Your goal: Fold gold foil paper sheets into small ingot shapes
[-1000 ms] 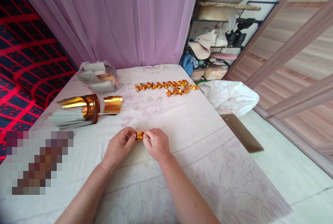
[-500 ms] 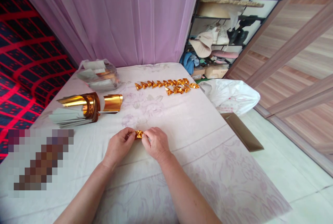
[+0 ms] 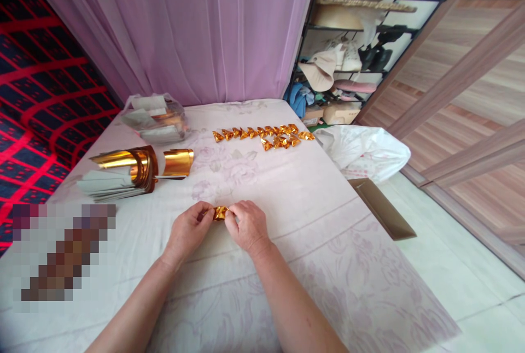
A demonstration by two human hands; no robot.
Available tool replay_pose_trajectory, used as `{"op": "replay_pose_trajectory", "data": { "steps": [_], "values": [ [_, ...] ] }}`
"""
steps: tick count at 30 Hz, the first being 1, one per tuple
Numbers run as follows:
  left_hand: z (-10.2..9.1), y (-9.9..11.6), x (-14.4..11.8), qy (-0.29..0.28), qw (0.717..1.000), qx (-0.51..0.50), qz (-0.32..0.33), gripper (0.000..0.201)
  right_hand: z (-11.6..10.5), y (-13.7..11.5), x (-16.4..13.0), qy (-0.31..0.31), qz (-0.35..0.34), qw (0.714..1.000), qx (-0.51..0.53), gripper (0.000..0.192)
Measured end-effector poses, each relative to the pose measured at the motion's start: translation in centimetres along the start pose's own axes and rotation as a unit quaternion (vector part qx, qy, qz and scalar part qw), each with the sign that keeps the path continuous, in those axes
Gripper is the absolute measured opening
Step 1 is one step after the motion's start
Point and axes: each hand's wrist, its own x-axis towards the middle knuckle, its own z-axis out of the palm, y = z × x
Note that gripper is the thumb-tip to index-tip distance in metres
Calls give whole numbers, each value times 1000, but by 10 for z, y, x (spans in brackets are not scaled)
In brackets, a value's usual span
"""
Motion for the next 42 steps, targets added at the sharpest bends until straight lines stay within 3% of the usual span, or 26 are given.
{"op": "replay_pose_trajectory", "data": {
  "steps": [17, 23, 29, 34, 42],
  "values": [
    [6, 0, -2, -2, 996, -80, 45, 22, 2, 1, 0, -17, 36, 999, 14, 19],
    [6, 0, -2, -11, 993, -114, 28, 21, 1, 1, 1, -41, 8, 999, 6, 19],
    [6, -3, 0, -28, 990, -133, 41, 23, 1, 1, 1, -26, 39, 999, -11, 21],
    [7, -8, 2, -30, 990, -131, 40, 22, 1, 0, 0, -32, 5, 999, 2, 21],
    [6, -6, 1, -16, 993, -111, 20, 23, 0, 2, 2, -31, 43, 998, 28, 19]
  ]
}}
